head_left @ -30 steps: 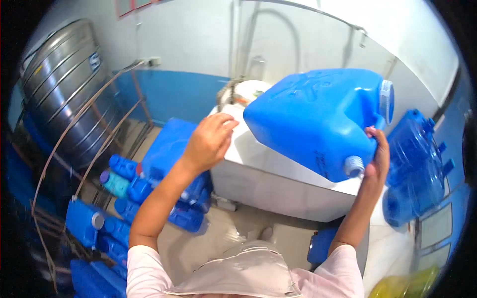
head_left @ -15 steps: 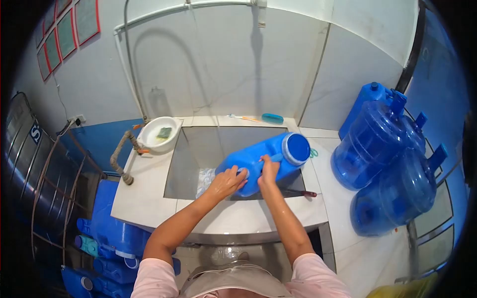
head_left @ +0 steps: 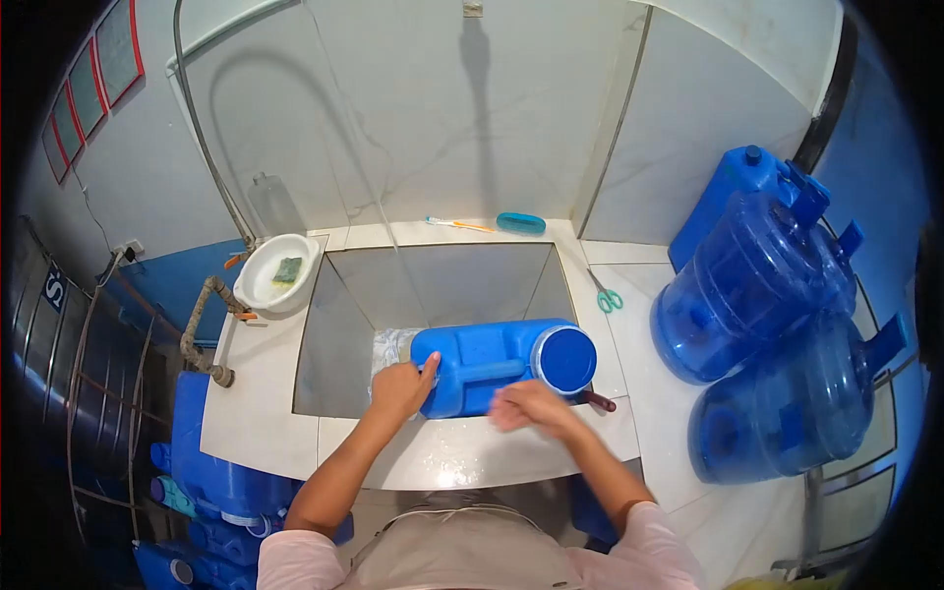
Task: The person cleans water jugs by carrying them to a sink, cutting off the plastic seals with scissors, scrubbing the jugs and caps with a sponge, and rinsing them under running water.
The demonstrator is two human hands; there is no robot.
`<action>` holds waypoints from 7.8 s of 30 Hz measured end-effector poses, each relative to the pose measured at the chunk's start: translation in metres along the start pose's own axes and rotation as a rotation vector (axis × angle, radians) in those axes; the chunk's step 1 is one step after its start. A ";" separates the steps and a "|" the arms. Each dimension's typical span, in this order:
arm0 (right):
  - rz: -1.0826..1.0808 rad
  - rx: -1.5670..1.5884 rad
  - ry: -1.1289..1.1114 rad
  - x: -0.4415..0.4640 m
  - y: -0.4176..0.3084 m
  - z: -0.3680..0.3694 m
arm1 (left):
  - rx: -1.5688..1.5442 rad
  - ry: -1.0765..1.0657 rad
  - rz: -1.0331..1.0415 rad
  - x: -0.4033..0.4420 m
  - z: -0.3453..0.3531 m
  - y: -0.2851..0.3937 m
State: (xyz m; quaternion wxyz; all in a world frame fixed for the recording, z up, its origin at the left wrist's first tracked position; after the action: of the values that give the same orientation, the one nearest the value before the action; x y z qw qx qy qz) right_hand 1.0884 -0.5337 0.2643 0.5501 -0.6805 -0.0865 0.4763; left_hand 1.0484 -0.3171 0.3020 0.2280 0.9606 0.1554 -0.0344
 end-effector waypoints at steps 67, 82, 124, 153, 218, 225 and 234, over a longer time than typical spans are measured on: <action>-0.846 -0.763 0.268 0.090 -0.138 0.243 | -1.361 -0.126 -0.215 -0.049 -0.064 -0.181; -0.885 -0.434 0.576 0.111 -0.132 0.266 | -1.217 0.142 0.157 -0.041 -0.078 -0.206; -0.343 -0.492 1.166 -0.007 -0.017 -0.132 | -0.591 0.715 0.094 0.020 -0.075 -0.204; -0.562 0.041 -0.279 0.210 -0.140 0.135 | -0.059 0.366 0.524 -0.033 -0.051 -0.030; -0.085 0.364 -0.366 0.016 -0.066 0.150 | -1.543 -0.189 -0.108 -0.002 -0.064 -0.076; -0.200 0.417 -0.428 0.044 -0.083 0.179 | -1.502 0.132 -0.031 -0.008 -0.091 -0.100; -0.291 0.440 -0.443 0.057 -0.117 0.215 | -1.460 0.366 -0.005 -0.027 -0.122 -0.121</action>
State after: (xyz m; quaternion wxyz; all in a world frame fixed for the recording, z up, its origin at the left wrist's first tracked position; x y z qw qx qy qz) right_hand 1.0057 -0.3095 0.3426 0.7136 -0.4060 -0.1955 0.5363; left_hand 0.9841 -0.1677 0.3637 0.7773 0.5556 0.1762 0.2370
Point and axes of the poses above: each hand's wrist, its own x-axis towards the middle knuckle, its own z-axis out of the palm, y = z × x, the point moved 6 cm from there along x, towards the middle knuckle, and after that the axes turned 6 degrees about -x, right-handed, at the moved point
